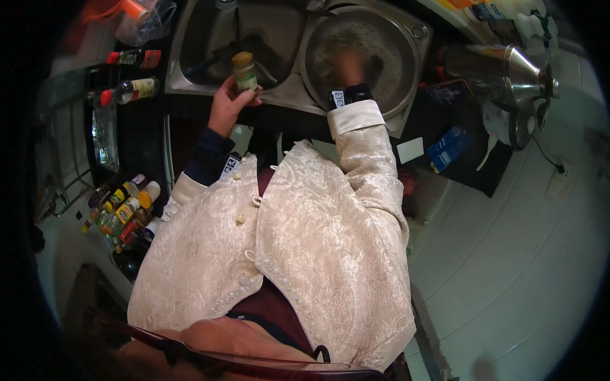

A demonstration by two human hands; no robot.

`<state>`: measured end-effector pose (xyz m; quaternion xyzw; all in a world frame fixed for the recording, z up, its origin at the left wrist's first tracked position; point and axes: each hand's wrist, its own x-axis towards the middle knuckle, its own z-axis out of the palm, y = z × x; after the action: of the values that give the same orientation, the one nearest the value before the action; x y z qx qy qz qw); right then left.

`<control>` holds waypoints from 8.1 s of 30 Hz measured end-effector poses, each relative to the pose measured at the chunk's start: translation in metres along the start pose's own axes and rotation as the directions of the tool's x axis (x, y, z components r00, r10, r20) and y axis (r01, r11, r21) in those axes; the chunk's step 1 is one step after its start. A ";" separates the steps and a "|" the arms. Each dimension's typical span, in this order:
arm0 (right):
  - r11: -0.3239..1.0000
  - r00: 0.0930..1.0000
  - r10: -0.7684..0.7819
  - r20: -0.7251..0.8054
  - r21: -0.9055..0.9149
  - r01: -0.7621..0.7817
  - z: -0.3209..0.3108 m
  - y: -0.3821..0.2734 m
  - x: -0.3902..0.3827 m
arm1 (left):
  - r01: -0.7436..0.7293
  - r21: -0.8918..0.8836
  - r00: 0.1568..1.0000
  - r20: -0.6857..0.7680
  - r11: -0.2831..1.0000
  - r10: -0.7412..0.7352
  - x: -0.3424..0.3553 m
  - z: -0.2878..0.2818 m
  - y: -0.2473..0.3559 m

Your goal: The person uses scissors to cut open a foil-wrapped package, then wipes the rims of two small jars with a cloth over the sink. The jars are handled one at a time and placed back on the counter after wiping.

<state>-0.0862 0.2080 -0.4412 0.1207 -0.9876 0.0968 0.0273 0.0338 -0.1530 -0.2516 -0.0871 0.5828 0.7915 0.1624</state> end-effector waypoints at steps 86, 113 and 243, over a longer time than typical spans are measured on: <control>-0.416 0.961 -0.186 0.205 0.870 -0.266 -0.194 -0.224 0.081 | 0.287 -0.106 0.882 0.417 0.952 -0.220 0.066 0.004 0.063; -0.268 0.993 0.071 0.095 0.961 -0.073 -0.178 -0.235 0.066 | -0.219 0.458 0.975 0.058 0.862 0.217 0.078 0.022 0.033; -0.163 0.868 0.326 0.375 0.927 -0.339 -0.095 -0.218 0.062 | 0.011 0.505 0.974 0.190 0.863 -0.124 0.088 -0.041 0.043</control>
<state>-0.0897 0.0046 -0.3029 -0.1558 -0.6006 0.7780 -0.0984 -0.0655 -0.1894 -0.2544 0.0240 0.7435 0.6115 0.2697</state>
